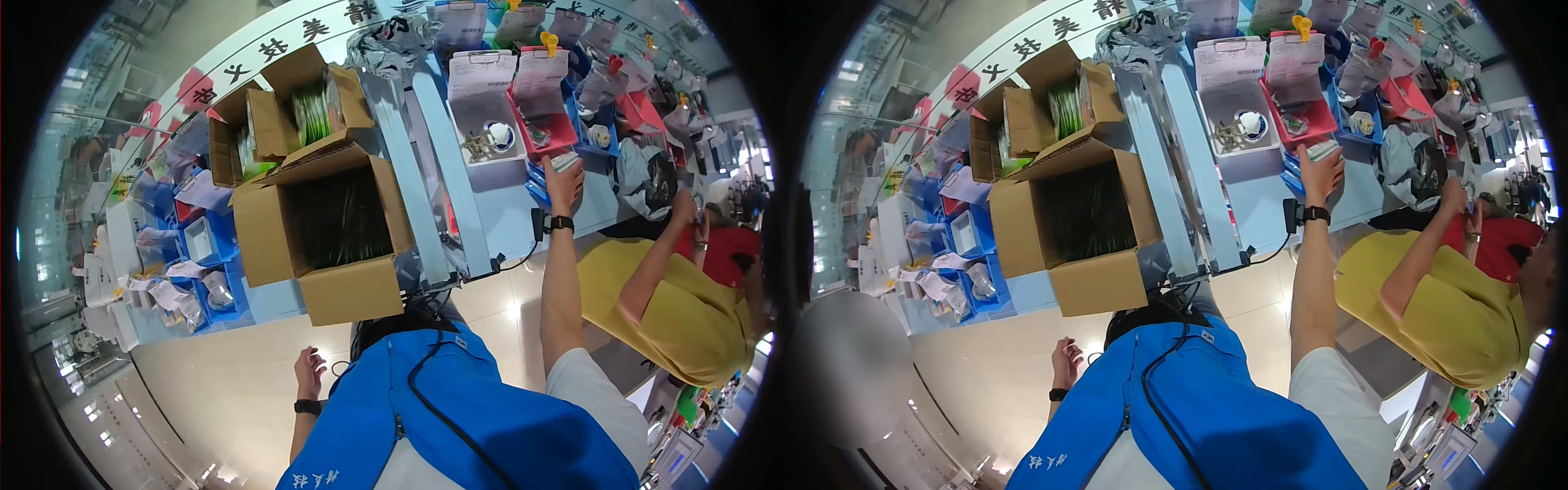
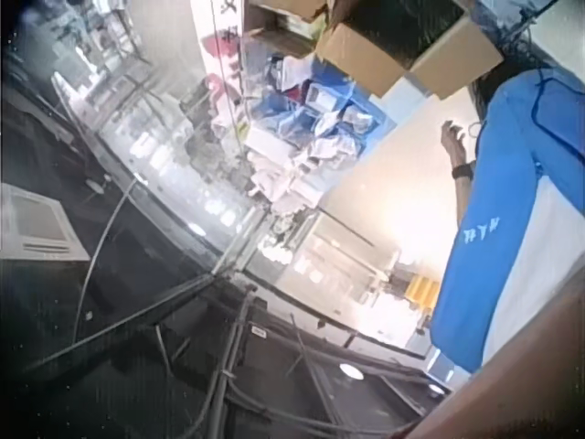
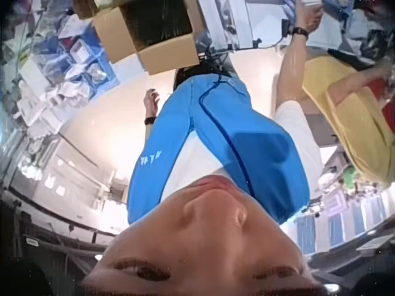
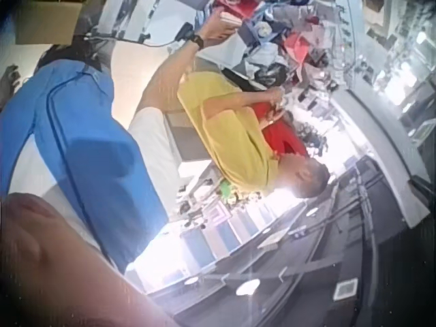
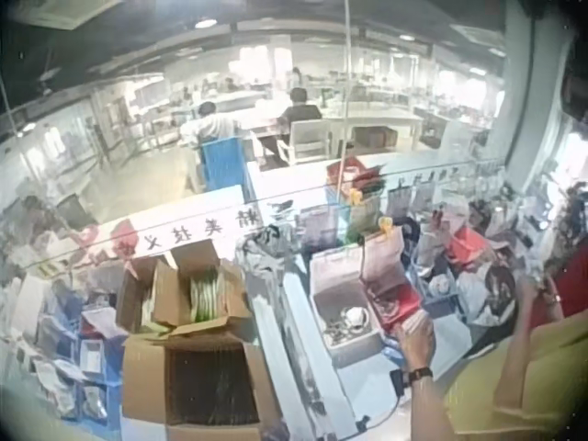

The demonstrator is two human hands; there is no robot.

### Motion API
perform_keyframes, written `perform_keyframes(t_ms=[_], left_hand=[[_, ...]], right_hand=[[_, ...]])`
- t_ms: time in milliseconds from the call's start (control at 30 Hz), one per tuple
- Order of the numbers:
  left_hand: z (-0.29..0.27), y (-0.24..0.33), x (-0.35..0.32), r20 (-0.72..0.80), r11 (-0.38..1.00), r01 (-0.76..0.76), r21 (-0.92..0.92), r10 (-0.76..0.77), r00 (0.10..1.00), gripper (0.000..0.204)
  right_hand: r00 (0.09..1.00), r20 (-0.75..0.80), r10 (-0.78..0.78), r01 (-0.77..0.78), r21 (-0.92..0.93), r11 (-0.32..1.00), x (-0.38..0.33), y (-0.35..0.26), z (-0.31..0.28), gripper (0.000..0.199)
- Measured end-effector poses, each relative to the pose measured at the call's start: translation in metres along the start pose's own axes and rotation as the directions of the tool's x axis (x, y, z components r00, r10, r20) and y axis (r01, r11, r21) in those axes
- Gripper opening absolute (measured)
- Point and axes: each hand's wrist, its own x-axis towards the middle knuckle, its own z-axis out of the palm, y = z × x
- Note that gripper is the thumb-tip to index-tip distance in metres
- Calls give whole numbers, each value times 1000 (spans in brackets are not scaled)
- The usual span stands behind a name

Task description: Sorting and organizing small medical or component packets into blue bins on a laboratory or manufacturing table.

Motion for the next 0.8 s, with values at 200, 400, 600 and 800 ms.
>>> perform_keyframes(t_ms=[200, 400, 600, 800], left_hand=[[-8, -12, 5, 42, 983, -92, 158, 86, 995, 31], [-31, 22, 3, 27, 977, -182, 115, 180, 983, 24], [-87, 65, 39, -70, 929, -280, 241, 305, 950, 22], [-158, 111, 90, -45, 888, -382, 254, 406, 913, 25]], right_hand=[[888, 185, -422, 458, -458, 762, 13, 31, -32, 56], [549, 423, -721, 718, 203, 666, -247, -148, 84, 56], [396, 552, -734, 471, 564, 678, -469, -123, 99, 56], [433, 604, -669, 259, 627, 734, -584, -61, 82, 56]])
